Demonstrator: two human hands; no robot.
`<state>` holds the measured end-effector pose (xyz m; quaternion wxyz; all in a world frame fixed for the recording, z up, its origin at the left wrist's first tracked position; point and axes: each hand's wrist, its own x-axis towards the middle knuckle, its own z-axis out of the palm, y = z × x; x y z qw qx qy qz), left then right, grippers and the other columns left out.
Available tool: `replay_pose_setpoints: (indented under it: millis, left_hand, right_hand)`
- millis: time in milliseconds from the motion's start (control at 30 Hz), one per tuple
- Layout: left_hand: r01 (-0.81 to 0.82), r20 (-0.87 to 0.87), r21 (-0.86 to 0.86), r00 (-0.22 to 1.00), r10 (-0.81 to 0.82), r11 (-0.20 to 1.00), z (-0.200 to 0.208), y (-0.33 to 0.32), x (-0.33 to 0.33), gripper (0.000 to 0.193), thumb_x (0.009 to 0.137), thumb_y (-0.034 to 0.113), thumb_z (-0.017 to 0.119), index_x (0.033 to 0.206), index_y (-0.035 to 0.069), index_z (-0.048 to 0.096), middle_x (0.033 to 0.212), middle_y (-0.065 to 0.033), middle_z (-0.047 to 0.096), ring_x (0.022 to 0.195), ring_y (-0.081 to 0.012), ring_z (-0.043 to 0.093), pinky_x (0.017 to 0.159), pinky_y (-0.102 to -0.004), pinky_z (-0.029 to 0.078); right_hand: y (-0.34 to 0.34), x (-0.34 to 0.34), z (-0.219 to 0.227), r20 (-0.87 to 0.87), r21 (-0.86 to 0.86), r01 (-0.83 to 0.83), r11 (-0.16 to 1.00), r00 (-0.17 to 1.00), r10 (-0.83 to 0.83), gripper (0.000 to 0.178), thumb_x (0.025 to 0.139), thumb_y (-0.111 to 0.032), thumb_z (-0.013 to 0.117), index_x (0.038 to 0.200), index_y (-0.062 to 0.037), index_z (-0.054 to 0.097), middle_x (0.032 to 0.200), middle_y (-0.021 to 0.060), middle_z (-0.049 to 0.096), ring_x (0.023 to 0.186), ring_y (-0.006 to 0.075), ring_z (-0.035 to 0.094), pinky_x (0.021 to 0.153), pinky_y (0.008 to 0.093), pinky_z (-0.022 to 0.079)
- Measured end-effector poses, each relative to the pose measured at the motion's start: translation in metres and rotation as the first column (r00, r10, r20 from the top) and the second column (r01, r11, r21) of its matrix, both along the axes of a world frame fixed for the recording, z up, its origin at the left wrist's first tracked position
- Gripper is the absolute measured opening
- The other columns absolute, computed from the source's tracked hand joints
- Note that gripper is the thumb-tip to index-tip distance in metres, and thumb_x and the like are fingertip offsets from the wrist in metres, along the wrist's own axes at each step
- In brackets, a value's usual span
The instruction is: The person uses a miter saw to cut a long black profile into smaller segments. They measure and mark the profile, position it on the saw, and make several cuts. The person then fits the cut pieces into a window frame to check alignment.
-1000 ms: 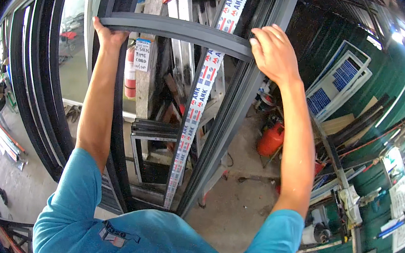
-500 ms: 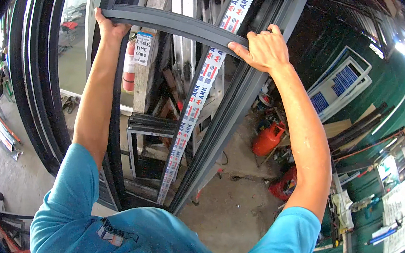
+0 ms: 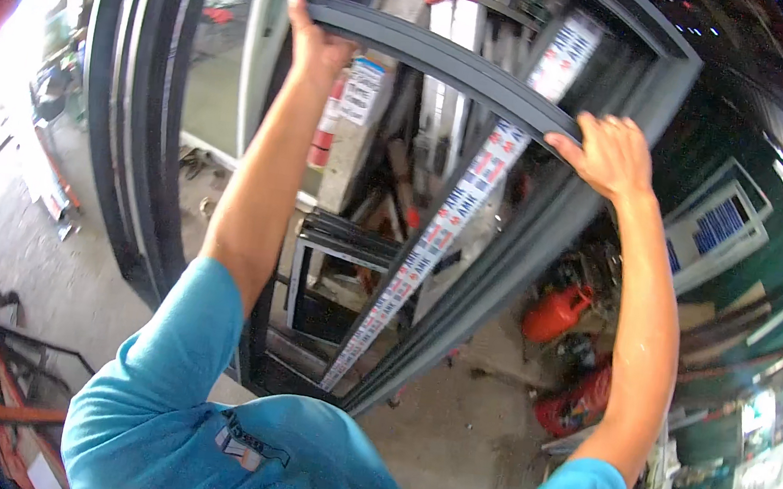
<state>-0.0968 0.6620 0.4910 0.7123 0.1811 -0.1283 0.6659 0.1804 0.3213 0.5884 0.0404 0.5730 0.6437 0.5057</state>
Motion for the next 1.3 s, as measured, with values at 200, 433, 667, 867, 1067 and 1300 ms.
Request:
replay_pose_setpoints:
  millis: [200, 433, 667, 867, 1067, 1300]
  left_hand:
    - [0.167, 0.049, -0.028, 0.985, -0.166, 0.985, 0.001, -0.029, -0.003, 0.081, 0.091, 0.075, 0.056, 0.14, 0.011, 0.056, 0.147, -0.0123, 0.055, 0.134, -0.0358, 0.05, 0.115, -0.0621, 0.033]
    - [0.133, 0.073, -0.146, 0.99, -0.124, 0.98, 0.004, -0.013, 0.003, 0.074, 0.086, 0.075, 0.064, 0.126, 0.012, 0.064, 0.129, -0.01, 0.067, 0.123, -0.0331, 0.059, 0.112, -0.0643, 0.033]
    - [0.008, -0.018, 0.0, 1.0, -0.008, 1.0, 0.0, -0.006, -0.002, 0.082, 0.092, 0.076, 0.051, 0.142, 0.01, 0.051, 0.14, -0.0152, 0.058, 0.128, -0.0392, 0.055, 0.107, -0.0605, 0.046]
    - [0.085, -0.022, -0.013, 0.996, -0.085, 0.996, -0.002, 0.019, -0.008, 0.08, 0.093, 0.076, 0.049, 0.141, 0.012, 0.054, 0.145, -0.0121, 0.055, 0.133, -0.0358, 0.051, 0.114, -0.0651, 0.035]
    - [0.067, -0.093, 0.014, 0.994, -0.065, 0.998, 0.0, -0.006, -0.011, 0.086, 0.092, 0.078, 0.046, 0.153, 0.018, 0.041, 0.158, -0.0128, 0.041, 0.144, -0.0404, 0.038, 0.114, -0.0739, 0.026]
    - [0.066, -0.136, 0.003, 0.989, -0.065, 0.998, 0.001, -0.01, -0.01, 0.095, 0.087, 0.082, 0.049, 0.154, 0.016, 0.038, 0.159, -0.0171, 0.037, 0.142, -0.0456, 0.037, 0.11, -0.0763, 0.028]
  right_hand:
    - [-0.003, 0.001, -0.002, 0.02, -0.017, -0.01, 1.0, 1.0, 0.01, 0.065, 0.097, -0.067, 0.048, 0.082, -0.0044, 0.058, 0.075, 0.0199, 0.066, 0.079, 0.0387, 0.065, 0.074, 0.048, 0.049]
    - [-0.011, -0.017, 0.002, -0.088, -0.06, -0.006, 0.998, 0.996, 0.001, 0.054, 0.1, -0.055, 0.053, 0.099, -0.0017, 0.065, 0.097, 0.0214, 0.069, 0.097, 0.0387, 0.065, 0.087, 0.0472, 0.05]
    - [-0.035, -0.002, -0.015, -0.165, 0.646, -0.394, 0.654, 0.765, 0.623, 0.026, 0.098, -0.017, 0.064, 0.116, 0.0014, 0.065, 0.118, 0.0166, 0.065, 0.107, 0.0302, 0.064, 0.097, 0.0391, 0.049]
    - [-0.029, 0.015, -0.101, -0.502, 0.865, -0.03, 0.502, -0.005, 0.865, 0.031, 0.1, -0.025, 0.068, 0.119, -0.0013, 0.065, 0.102, 0.0016, 0.066, 0.094, 0.0101, 0.058, 0.085, 0.0282, 0.046]
    - [-0.025, 0.013, -0.119, -0.548, 0.832, 0.006, 0.555, -0.155, 0.822, 0.027, 0.098, -0.017, 0.071, 0.116, 0.0022, 0.066, 0.098, 0.0008, 0.067, 0.084, 0.0061, 0.057, 0.077, 0.0228, 0.046]
    - [-0.019, 0.012, -0.127, -0.255, 0.951, -0.052, 0.304, 0.42, 0.871, 0.012, 0.093, -0.006, 0.07, 0.104, -0.0015, 0.066, 0.093, 0.0043, 0.063, 0.089, 0.0131, 0.058, 0.076, 0.0265, 0.047]
